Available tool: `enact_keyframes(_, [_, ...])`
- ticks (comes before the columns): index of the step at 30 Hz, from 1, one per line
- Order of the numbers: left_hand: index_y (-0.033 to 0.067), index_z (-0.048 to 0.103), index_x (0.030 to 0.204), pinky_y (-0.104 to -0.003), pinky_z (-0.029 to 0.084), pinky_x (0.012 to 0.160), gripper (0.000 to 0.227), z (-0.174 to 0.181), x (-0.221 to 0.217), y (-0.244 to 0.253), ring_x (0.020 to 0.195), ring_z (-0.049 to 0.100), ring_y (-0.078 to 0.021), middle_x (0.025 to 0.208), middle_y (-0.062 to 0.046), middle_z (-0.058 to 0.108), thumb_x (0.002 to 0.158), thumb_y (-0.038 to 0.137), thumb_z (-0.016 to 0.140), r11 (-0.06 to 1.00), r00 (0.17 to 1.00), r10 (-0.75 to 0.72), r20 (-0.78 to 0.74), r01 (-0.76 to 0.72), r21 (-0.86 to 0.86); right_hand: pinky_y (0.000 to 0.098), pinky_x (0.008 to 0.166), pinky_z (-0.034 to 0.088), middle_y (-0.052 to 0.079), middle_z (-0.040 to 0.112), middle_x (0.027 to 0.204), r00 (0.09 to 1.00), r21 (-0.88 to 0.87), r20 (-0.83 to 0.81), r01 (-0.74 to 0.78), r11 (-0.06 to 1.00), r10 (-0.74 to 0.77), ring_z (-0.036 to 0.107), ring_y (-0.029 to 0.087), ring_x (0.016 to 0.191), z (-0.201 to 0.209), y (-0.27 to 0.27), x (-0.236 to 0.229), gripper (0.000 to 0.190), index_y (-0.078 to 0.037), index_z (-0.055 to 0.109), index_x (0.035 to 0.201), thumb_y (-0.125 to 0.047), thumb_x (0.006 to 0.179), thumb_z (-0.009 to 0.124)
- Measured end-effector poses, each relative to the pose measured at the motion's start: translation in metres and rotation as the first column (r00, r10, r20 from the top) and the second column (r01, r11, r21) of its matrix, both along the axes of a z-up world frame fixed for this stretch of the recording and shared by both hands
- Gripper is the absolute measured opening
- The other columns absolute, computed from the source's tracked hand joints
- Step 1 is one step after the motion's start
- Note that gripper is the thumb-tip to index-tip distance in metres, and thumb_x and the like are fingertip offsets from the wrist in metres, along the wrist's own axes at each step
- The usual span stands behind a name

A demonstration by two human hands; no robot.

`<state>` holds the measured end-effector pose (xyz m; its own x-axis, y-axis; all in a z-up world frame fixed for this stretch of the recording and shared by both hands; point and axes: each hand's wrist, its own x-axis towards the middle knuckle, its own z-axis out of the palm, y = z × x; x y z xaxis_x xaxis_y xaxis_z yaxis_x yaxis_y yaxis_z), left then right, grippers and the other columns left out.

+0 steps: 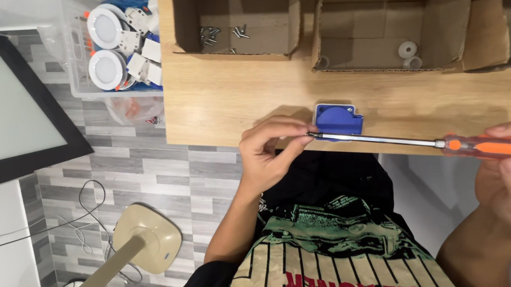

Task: The person uses a screwdriver to tighten screws on a blue and white electrical component. They then pick up a black component and a white plastic piece, placing them onto the blue component before continuing to tighten the screws.

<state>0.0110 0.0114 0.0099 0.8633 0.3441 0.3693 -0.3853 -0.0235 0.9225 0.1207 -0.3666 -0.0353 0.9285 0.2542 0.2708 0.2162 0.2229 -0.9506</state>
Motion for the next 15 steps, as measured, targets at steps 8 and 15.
enact_keyframes(8, [0.0075,0.078,0.110,-0.033,0.070,0.094,0.016,0.000,0.002,0.007,0.102,0.083,-0.0236,0.111,-0.013,0.081,0.098,-0.003,0.082,0.998,0.999,-0.039,0.030,0.038,0.051,0.0628,0.086,0.072,0.036,0.056,0.126,0.995,-0.127,0.087,0.066,0.990,-0.055,0.064,0.045,0.087,0.010,0.002,0.008,0.034,0.012,0.045,0.131,-0.014,0.110,0.053])
enact_keyframes(15, [0.0078,0.080,0.111,-0.029,0.071,0.091,0.018,-0.014,-0.005,0.004,0.103,0.084,-0.0193,0.114,-0.012,0.082,0.097,-0.004,0.083,0.995,0.988,-0.083,0.131,0.074,0.070,0.0546,0.080,0.073,0.033,0.051,0.131,0.991,-0.230,0.133,0.013,0.973,0.019,0.070,0.052,0.109,0.051,0.025,-0.001,0.059,0.018,0.047,0.129,-0.039,0.116,0.047])
